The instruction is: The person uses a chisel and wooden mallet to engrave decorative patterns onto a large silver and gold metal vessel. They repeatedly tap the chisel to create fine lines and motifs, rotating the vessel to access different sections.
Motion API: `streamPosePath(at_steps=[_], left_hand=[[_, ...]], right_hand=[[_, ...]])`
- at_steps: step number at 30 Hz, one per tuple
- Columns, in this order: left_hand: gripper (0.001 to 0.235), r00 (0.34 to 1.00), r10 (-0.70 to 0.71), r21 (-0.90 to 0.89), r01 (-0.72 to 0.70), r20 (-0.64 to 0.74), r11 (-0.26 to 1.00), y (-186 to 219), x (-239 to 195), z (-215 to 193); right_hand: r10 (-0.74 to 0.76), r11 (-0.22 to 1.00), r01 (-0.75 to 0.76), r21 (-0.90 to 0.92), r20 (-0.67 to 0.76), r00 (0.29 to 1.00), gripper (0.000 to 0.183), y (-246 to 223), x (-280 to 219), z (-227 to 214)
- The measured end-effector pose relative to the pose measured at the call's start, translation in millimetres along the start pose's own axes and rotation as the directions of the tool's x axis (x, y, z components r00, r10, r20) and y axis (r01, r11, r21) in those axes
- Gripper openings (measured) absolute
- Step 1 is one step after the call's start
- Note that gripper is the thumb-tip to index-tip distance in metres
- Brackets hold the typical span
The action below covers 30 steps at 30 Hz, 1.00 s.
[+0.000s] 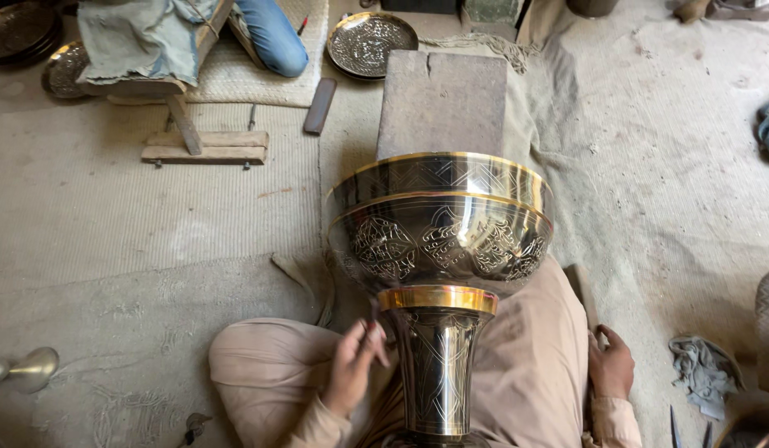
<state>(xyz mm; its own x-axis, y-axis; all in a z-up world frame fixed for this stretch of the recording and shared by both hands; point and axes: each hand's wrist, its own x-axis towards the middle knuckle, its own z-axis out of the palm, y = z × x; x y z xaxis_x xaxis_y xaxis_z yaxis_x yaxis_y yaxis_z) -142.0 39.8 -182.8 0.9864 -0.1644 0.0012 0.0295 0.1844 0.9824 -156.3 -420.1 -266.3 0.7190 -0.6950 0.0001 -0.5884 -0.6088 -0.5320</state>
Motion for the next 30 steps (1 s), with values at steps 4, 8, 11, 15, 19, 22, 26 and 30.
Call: streamPosePath(at_steps=[4, 8, 11, 15, 19, 22, 26, 30], left_hand=[[0.039, 0.936, -0.305, 0.024, 0.313, -0.174, 0.949, -58.3, -39.4, 21.5], [0.044, 0.952, -0.301, -0.205, 0.306, 0.055, 0.93, -90.1, -41.1, 26.9], [0.041, 0.915, -0.402, -0.214, 0.399, 0.03, 0.892, -94.4, -38.3, 32.7], [0.041, 0.931, -0.364, -0.264, 0.357, 0.024, 0.896, -85.5, -37.2, 31.8], [0.039, 0.908, -0.419, -0.149, 0.412, -0.018, 0.899, -85.9, -27.7, 18.7], [0.039, 0.941, -0.335, -0.126, 0.338, 0.044, 0.933, -76.7, -13.1, -10.0], [0.04, 0.898, -0.373, -0.098, 0.403, 0.232, 0.91, -31.3, -12.5, -73.4], [0.044, 0.755, -0.554, -0.506, 0.65, 0.351, 0.566, 25.4, -4.2, -113.4]], right_hand=[[-0.198, 0.971, 0.213, 0.107, -0.138, 0.97, 0.037, -54.0, 19.0, -12.1], [-0.412, 0.784, 0.412, 0.464, -0.108, 0.905, 0.033, -152.8, 59.8, -9.2], [-0.537, 0.497, 0.484, 0.72, -0.183, 0.823, 0.042, -206.2, 93.9, 19.1], [-0.322, 0.473, 0.055, 0.879, 0.115, 0.94, 0.063, -212.8, 105.5, 44.9], [-0.244, 0.333, -0.003, 0.943, 0.09, 0.966, 0.04, -208.9, 99.6, 43.8], [-0.194, 0.208, -0.014, 0.978, 0.055, 0.979, 0.035, -223.9, 89.9, 39.3], [-0.177, 0.451, 0.086, 0.888, -0.006, 0.984, 0.045, -225.4, 53.2, 35.4], [-0.152, 0.489, 0.108, 0.866, -0.038, 0.988, 0.048, -217.6, 5.6, 31.1]])
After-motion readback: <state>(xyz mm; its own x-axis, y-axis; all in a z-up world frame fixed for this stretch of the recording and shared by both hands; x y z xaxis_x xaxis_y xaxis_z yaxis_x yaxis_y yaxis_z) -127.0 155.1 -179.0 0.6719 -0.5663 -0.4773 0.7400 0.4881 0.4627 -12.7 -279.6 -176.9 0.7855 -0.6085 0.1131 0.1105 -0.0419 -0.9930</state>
